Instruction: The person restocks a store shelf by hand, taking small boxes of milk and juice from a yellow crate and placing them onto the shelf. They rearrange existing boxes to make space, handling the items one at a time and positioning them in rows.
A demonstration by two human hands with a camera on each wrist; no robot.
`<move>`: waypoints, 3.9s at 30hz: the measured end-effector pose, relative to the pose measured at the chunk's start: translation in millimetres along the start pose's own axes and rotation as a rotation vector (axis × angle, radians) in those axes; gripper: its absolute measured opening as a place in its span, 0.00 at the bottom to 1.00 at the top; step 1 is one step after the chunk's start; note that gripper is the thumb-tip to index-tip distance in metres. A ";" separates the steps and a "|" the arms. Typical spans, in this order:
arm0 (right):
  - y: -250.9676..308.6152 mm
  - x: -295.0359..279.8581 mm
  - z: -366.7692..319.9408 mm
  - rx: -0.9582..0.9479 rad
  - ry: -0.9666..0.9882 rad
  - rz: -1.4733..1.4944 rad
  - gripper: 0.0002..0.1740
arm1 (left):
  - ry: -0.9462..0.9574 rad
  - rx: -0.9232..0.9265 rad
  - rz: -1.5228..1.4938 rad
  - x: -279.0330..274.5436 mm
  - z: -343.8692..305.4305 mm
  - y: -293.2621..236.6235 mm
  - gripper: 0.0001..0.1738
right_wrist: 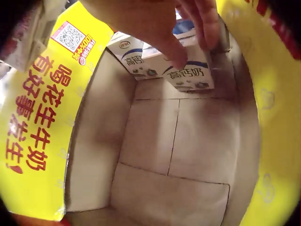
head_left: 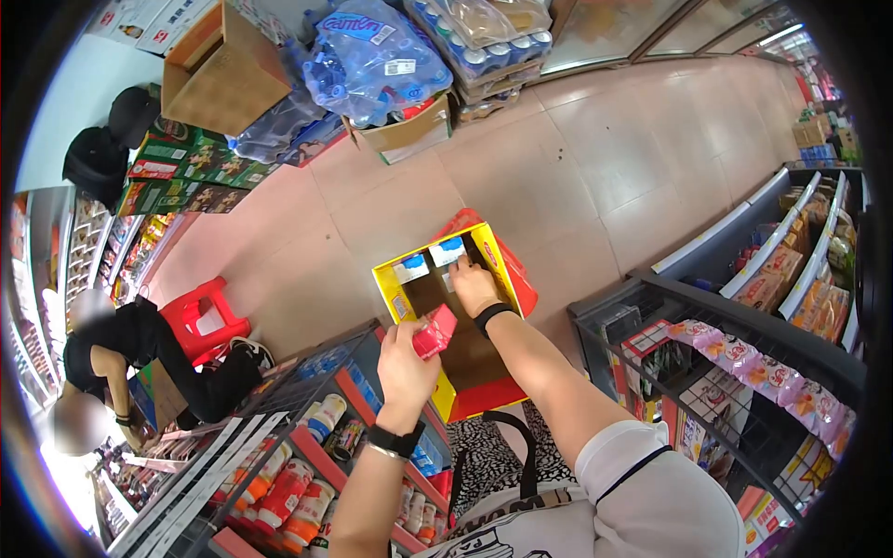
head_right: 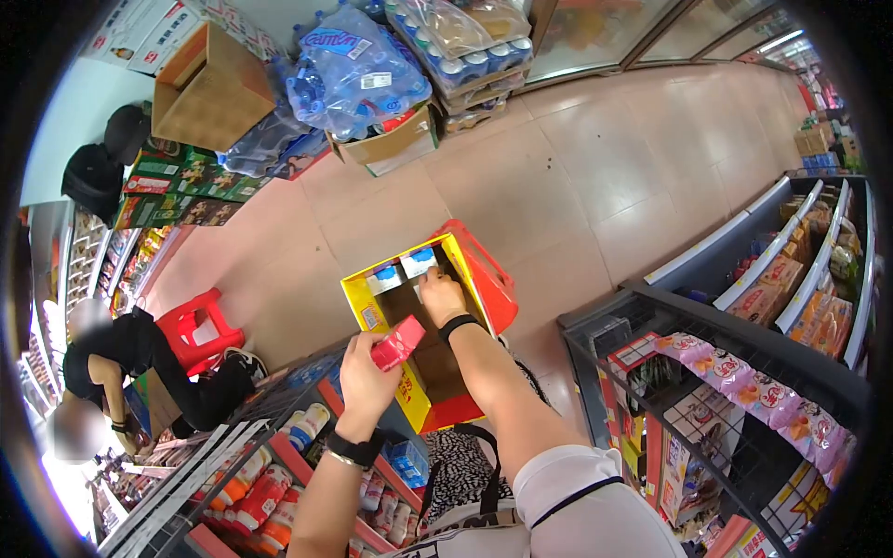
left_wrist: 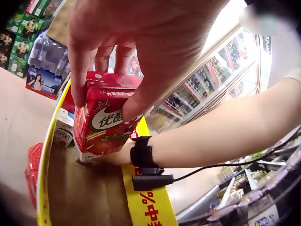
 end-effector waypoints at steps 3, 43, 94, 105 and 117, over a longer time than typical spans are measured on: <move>0.9 -1.9 -1.7 0.020 0.067 -0.017 0.12 | 0.044 0.008 0.064 12.6 14.9 2.7 0.18; -64.1 -54.1 -164.4 0.029 0.706 0.195 0.18 | -0.138 -0.203 -0.104 36.9 -165.9 74.9 0.26; 432.5 -408.5 -260.5 -1.377 -0.323 0.569 0.37 | -1.207 -0.203 0.380 -280.3 -521.4 -12.7 0.25; 492.6 -386.5 -274.0 -1.598 -0.551 0.124 0.32 | -0.905 -0.716 0.630 -281.5 -492.9 30.7 0.30; 319.8 -398.0 -255.9 -1.060 -0.444 0.672 0.22 | -1.040 -0.333 0.364 -281.5 -480.1 4.3 0.23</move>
Point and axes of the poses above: each hand's wrist, its own z-axis towards the middle knuckle, its own x-axis out of the palm, y = z × x, the point moved 3 cm from there along z, towards the middle knuckle, and after that the axes turned 1 degree about y, right-handed, at the moved point
